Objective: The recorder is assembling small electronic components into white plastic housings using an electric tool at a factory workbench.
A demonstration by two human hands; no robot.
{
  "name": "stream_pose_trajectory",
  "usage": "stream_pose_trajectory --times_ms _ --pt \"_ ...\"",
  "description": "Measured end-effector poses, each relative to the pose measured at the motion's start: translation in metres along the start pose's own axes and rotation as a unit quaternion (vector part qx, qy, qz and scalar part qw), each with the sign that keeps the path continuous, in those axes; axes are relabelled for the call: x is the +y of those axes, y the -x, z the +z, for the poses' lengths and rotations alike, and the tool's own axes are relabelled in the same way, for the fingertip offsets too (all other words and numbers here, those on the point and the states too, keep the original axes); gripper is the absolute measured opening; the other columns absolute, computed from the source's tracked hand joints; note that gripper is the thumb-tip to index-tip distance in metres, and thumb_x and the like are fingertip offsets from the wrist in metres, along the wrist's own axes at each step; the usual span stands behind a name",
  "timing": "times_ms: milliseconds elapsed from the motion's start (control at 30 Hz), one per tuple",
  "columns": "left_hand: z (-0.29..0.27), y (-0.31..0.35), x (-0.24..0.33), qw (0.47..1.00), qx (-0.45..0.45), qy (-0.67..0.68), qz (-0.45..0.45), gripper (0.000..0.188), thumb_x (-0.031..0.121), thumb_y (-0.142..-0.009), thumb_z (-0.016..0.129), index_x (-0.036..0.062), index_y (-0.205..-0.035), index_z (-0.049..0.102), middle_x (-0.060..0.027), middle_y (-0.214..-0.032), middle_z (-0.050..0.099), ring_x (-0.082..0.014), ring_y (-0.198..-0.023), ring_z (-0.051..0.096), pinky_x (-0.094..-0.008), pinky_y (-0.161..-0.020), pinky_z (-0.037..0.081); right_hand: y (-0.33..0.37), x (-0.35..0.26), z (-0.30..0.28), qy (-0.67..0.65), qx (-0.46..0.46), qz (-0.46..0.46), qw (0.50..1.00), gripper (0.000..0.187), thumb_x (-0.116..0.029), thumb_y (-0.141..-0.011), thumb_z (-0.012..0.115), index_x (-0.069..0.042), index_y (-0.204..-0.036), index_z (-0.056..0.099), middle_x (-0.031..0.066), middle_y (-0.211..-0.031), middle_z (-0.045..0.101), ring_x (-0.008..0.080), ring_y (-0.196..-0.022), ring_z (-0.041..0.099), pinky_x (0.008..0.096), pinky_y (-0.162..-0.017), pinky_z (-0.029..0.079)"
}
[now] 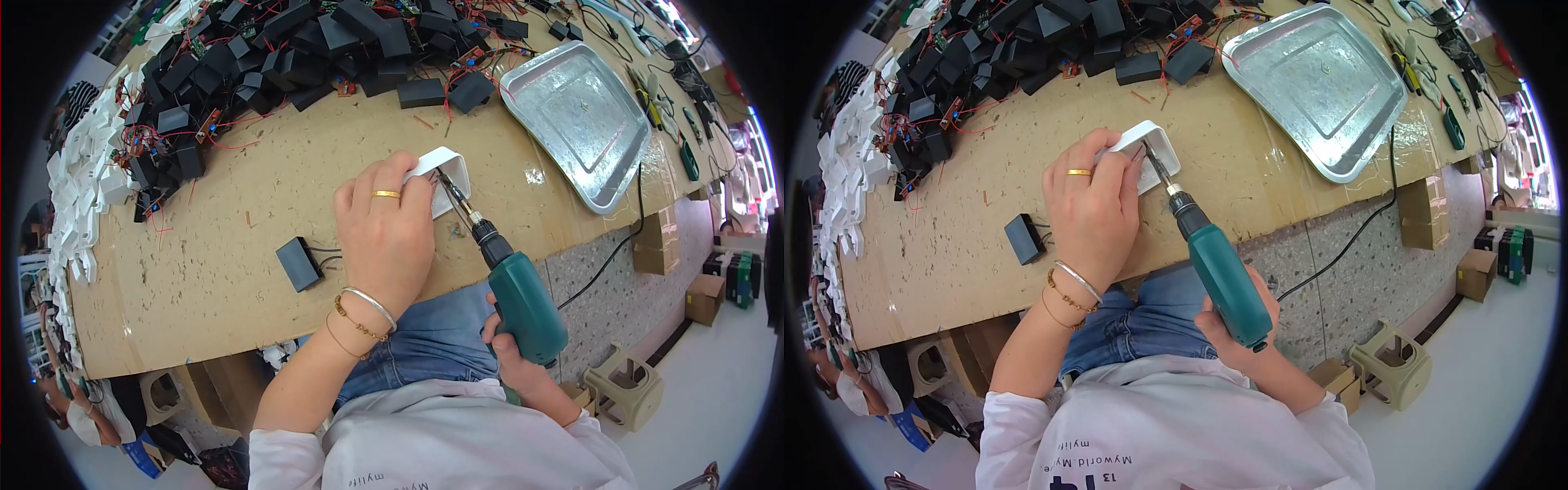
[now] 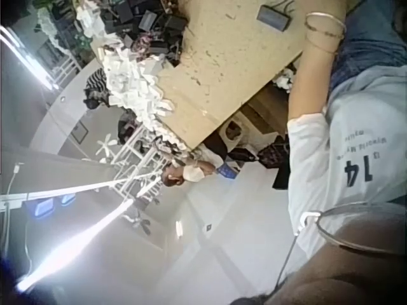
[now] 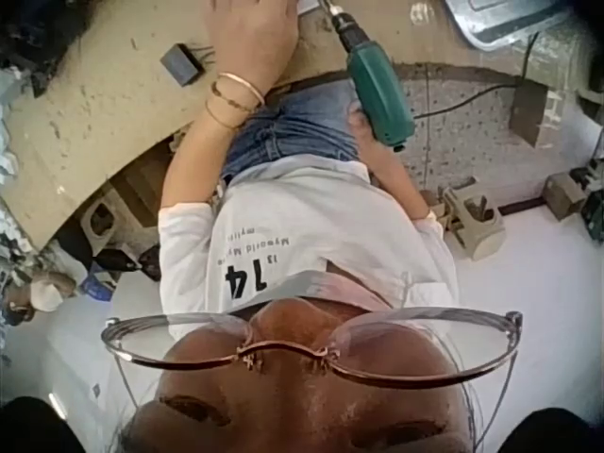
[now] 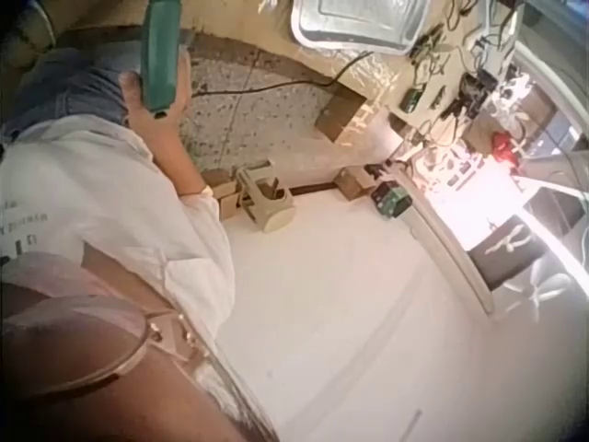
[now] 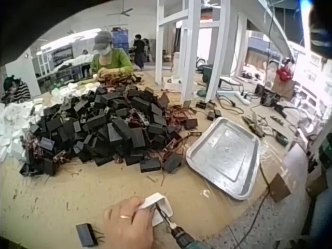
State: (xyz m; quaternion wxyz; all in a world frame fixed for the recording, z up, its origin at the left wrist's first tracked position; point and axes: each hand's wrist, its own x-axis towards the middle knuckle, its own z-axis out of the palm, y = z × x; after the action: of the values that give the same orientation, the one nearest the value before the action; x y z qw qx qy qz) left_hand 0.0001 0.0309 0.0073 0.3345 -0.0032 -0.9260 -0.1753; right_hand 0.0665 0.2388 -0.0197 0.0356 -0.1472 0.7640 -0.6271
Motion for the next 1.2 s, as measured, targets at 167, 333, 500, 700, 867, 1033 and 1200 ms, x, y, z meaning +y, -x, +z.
stream_pose_trajectory --times_ms 167,333,500,700,867,1033,1200 --pt "-0.001 -0.0006 0.0015 1.0 -0.009 -0.014 -0.003 0.009 0.009 -0.081 0.069 0.0047 -0.086 0.064 -0.0053 -0.104 0.061 -0.0256 -0.092 0.058 -0.037 -0.08 0.041 0.0003 -0.0006 -0.0013 0.001 -0.004 0.01 1.0 0.036 -0.031 -0.086 0.071 0.001 -0.098 0.061 0.0038 -0.072 0.06 0.0201 -0.067 0.053 0.0332 -0.064 0.043" --pt "-0.0011 -0.0011 0.0021 1.0 -0.012 -0.019 -0.003 0.009 0.01 -0.08 0.069 0.0047 -0.086 0.064 -0.0053 -0.104 0.06 -0.0256 -0.092 0.058 -0.0372 -0.079 0.041 0.0002 -0.0003 -0.0046 0.012 -0.021 0.013 1.0 0.035 -0.032 -0.086 0.071 0.0 -0.097 0.062 0.0029 -0.071 0.059 0.0202 -0.068 0.053 0.0331 -0.063 0.043" --pt "0.0002 -0.0011 0.0023 1.0 -0.011 -0.017 -0.003 0.009 0.009 -0.08 0.069 0.0047 -0.086 0.064 -0.0055 -0.105 0.06 -0.0256 -0.093 0.058 -0.0374 -0.079 0.041 0.0008 0.0006 -0.0003 -0.002 0.008 0.007 1.0 0.035 -0.032 -0.086 0.072 0.0 -0.097 0.062 0.0023 -0.071 0.059 0.0203 -0.068 0.053 0.0331 -0.064 0.043" --pt "0.0006 -0.0012 0.0019 1.0 -0.009 -0.016 -0.005 0.01 0.009 -0.08 0.069 0.0043 -0.086 0.063 -0.0057 -0.105 0.06 -0.0259 -0.093 0.058 -0.0377 -0.079 0.041 -0.0006 -0.0015 -0.0013 -0.005 0.005 0.002 1.0 0.036 -0.032 -0.085 0.072 0.0 -0.098 0.062 0.002 -0.07 0.059 0.02 -0.068 0.053 0.0328 -0.065 0.043" --pt "0.0005 -0.0009 0.0018 1.0 -0.009 -0.014 -0.008 0.01 0.009 -0.08 0.069 0.0042 -0.085 0.062 -0.0059 -0.105 0.06 -0.0263 -0.092 0.058 -0.0381 -0.08 0.041 -0.0011 -0.0037 -0.0027 -0.011 0.01 0.016 1.0 0.036 -0.033 -0.085 0.072 -0.001 -0.096 0.061 0.002 -0.07 0.059 0.02 -0.067 0.053 0.0324 -0.064 0.043" --pt "0.0006 -0.0017 0.0022 1.0 -0.008 -0.009 -0.006 0.01 0.008 -0.08 0.069 0.0041 -0.085 0.061 -0.0062 -0.106 0.06 -0.0266 -0.093 0.057 -0.0382 -0.08 0.041 -0.0011 -0.003 -0.0033 0.0 0.004 0.014 1.0 0.037 -0.034 -0.085 0.072 -0.001 -0.096 0.061 0.0018 -0.069 0.058 0.0191 -0.067 0.053 0.0317 -0.063 0.043" --pt "-0.0001 -0.0012 0.0016 1.0 -0.012 -0.009 -0.004 0.01 0.008 -0.08 0.069 0.0041 -0.085 0.062 -0.0062 -0.106 0.06 -0.0266 -0.093 0.057 -0.0381 -0.08 0.041 -0.0004 -0.0056 -0.0071 -0.01 -0.001 0.018 1.0 0.038 -0.034 -0.086 0.071 0.0 -0.099 0.061 0.0026 -0.071 0.059 0.0186 -0.067 0.054 0.0314 -0.062 0.043"
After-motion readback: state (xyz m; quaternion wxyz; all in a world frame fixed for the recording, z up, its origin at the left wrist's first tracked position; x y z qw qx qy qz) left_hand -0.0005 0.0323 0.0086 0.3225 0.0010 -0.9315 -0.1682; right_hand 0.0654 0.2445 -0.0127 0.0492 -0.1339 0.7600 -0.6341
